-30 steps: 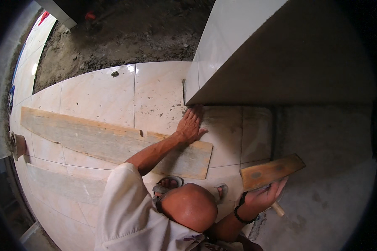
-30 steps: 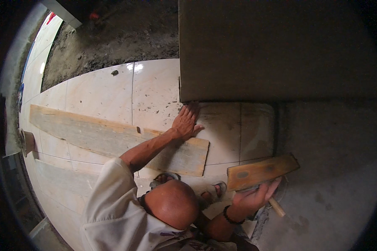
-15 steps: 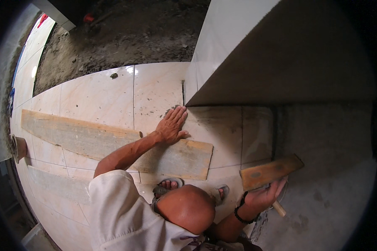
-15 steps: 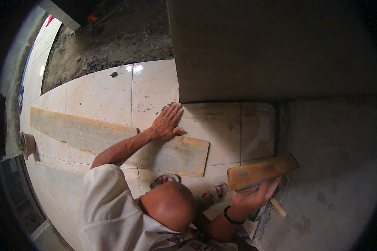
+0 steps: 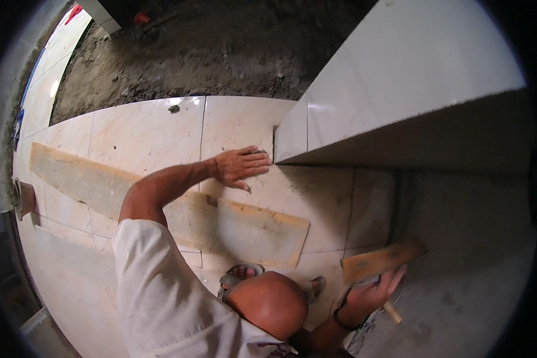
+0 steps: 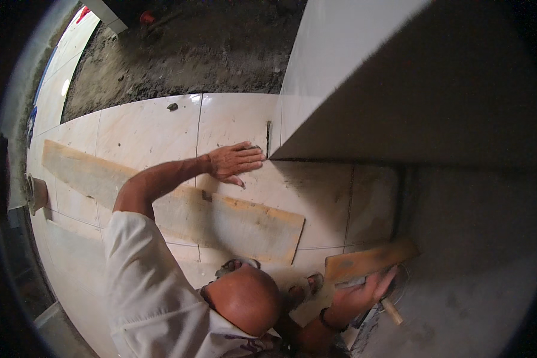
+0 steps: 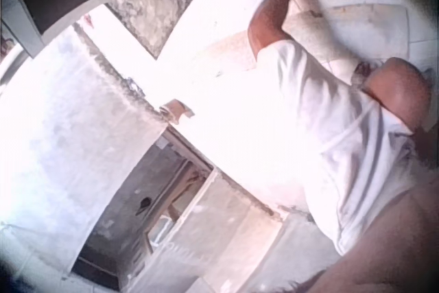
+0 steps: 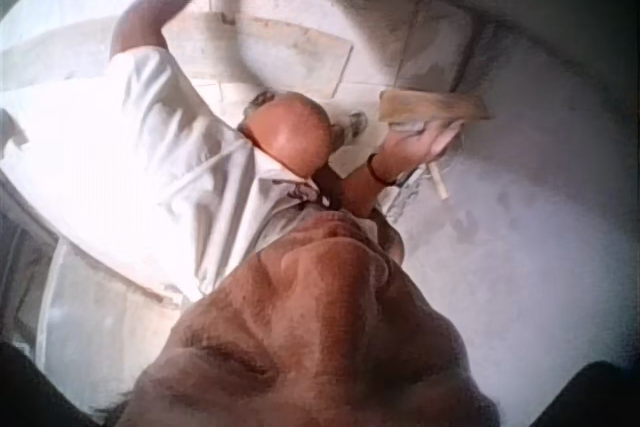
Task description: The person applies plaster to a wall section using a wooden float tool and smooths the surface by hand near a newly installed kitchen sink.
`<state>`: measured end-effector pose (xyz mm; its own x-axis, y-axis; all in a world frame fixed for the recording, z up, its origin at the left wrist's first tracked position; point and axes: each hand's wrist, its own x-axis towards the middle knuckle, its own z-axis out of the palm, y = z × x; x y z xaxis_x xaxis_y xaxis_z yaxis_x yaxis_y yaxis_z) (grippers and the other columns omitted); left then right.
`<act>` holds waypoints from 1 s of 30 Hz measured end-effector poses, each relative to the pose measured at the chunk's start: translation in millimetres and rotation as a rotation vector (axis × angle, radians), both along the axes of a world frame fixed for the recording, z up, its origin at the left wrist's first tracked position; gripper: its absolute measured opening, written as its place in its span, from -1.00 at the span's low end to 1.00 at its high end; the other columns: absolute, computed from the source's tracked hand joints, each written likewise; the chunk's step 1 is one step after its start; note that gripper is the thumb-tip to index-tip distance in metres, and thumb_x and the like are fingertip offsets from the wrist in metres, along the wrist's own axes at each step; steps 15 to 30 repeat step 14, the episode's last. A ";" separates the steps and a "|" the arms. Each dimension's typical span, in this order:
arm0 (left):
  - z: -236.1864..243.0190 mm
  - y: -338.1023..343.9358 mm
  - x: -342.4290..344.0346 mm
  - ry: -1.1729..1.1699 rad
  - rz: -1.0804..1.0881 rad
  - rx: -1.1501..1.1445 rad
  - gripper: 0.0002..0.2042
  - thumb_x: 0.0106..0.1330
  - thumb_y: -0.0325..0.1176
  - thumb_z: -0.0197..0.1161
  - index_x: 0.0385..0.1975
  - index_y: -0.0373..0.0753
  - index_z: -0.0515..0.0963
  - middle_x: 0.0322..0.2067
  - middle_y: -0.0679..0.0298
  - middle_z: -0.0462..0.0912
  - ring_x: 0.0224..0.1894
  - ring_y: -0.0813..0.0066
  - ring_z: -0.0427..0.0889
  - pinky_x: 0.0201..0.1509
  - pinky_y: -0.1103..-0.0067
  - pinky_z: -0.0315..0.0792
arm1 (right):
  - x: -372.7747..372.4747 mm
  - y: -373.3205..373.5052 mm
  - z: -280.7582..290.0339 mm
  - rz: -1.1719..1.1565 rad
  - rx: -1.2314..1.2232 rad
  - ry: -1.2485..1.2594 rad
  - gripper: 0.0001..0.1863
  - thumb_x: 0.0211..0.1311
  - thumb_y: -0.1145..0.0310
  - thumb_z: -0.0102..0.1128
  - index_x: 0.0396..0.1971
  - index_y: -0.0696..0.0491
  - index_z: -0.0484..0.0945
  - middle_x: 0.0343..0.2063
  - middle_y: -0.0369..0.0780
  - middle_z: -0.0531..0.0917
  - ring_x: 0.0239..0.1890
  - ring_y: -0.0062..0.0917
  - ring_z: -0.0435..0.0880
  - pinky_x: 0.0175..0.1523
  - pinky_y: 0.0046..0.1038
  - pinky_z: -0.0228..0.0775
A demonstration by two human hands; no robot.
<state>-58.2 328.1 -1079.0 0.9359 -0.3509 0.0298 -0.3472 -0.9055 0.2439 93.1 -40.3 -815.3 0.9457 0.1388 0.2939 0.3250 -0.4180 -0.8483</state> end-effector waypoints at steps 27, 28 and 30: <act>134.6 157.9 141.8 -0.318 0.884 0.484 -0.30 0.35 0.12 0.05 0.42 -0.01 0.05 0.42 0.14 0.04 0.50 0.13 -0.17 0.52 0.16 -0.34 | -9.1 4.1 8.7 0.234 -0.265 -0.021 -0.44 0.31 0.38 0.00 0.28 0.23 0.22 0.18 -0.08 0.40 0.20 -0.35 0.41 0.29 -0.34 0.23; 134.6 157.9 141.8 -0.318 0.884 0.484 -0.30 0.35 0.12 0.05 0.42 -0.01 0.05 0.42 0.14 0.04 0.50 0.13 -0.17 0.52 0.16 -0.34 | -9.1 4.1 8.7 0.234 -0.265 -0.021 -0.44 0.31 0.38 0.00 0.28 0.23 0.22 0.18 -0.08 0.40 0.20 -0.35 0.41 0.29 -0.34 0.23; 134.6 157.9 141.8 -0.318 0.884 0.484 -0.30 0.35 0.12 0.05 0.42 -0.01 0.05 0.42 0.14 0.04 0.50 0.13 -0.17 0.52 0.16 -0.34 | -9.1 4.1 8.7 0.234 -0.265 -0.021 -0.44 0.31 0.38 0.00 0.28 0.23 0.22 0.18 -0.08 0.40 0.20 -0.35 0.41 0.29 -0.34 0.23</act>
